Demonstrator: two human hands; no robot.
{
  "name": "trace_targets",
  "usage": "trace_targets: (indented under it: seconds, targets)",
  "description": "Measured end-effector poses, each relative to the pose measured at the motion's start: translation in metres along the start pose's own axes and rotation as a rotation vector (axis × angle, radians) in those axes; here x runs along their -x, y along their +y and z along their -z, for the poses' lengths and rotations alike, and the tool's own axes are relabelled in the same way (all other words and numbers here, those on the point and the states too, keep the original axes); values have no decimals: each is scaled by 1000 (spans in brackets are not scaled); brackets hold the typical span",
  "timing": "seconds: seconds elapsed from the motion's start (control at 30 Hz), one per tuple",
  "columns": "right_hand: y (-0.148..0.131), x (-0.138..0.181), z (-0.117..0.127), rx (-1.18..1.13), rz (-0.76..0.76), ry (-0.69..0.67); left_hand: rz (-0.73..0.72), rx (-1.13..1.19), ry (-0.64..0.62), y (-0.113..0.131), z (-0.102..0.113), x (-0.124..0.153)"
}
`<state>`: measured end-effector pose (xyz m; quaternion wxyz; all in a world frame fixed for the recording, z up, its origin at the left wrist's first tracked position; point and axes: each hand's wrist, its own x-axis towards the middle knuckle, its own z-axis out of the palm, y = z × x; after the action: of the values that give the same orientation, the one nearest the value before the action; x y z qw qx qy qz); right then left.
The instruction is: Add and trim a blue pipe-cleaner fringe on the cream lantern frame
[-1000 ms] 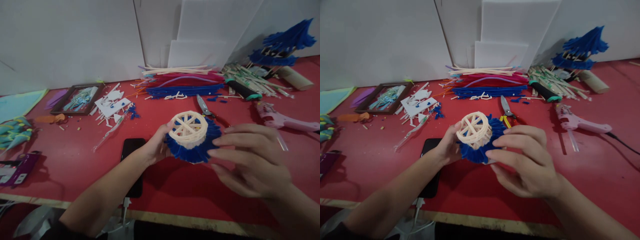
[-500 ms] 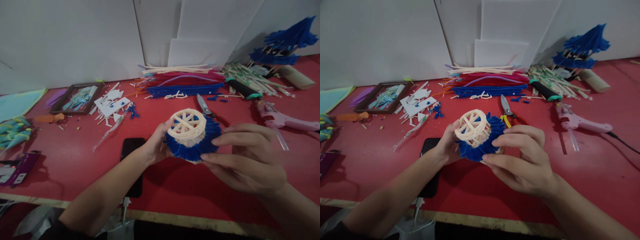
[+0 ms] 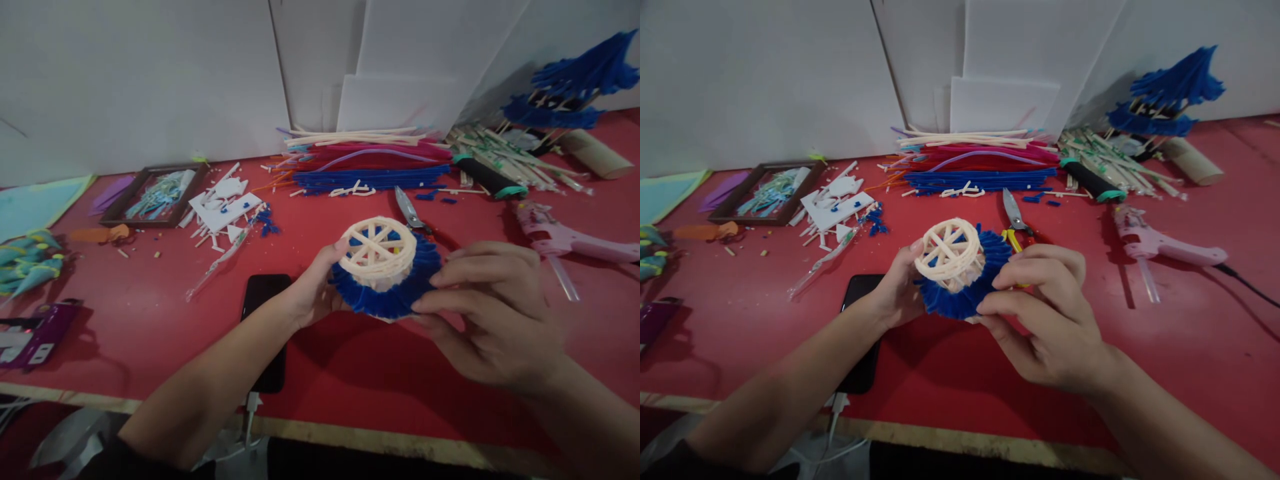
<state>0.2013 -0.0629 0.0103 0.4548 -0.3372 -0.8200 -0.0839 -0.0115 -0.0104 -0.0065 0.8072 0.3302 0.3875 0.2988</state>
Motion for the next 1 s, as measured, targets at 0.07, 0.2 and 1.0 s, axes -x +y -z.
trace_targets:
  seconds: [0.07, 0.2, 1.0]
  targets:
    - [0, 0, -1, -13, -5, 13, 6, -11, 2, 0, 0, 0]
    - [1, 0, -1, -33, 12, -30, 4, 5, -27, -2, 3, -1]
    - [15, 1, 0, 2, 33, 14, -31, 116, 80, 2, -6, 4]
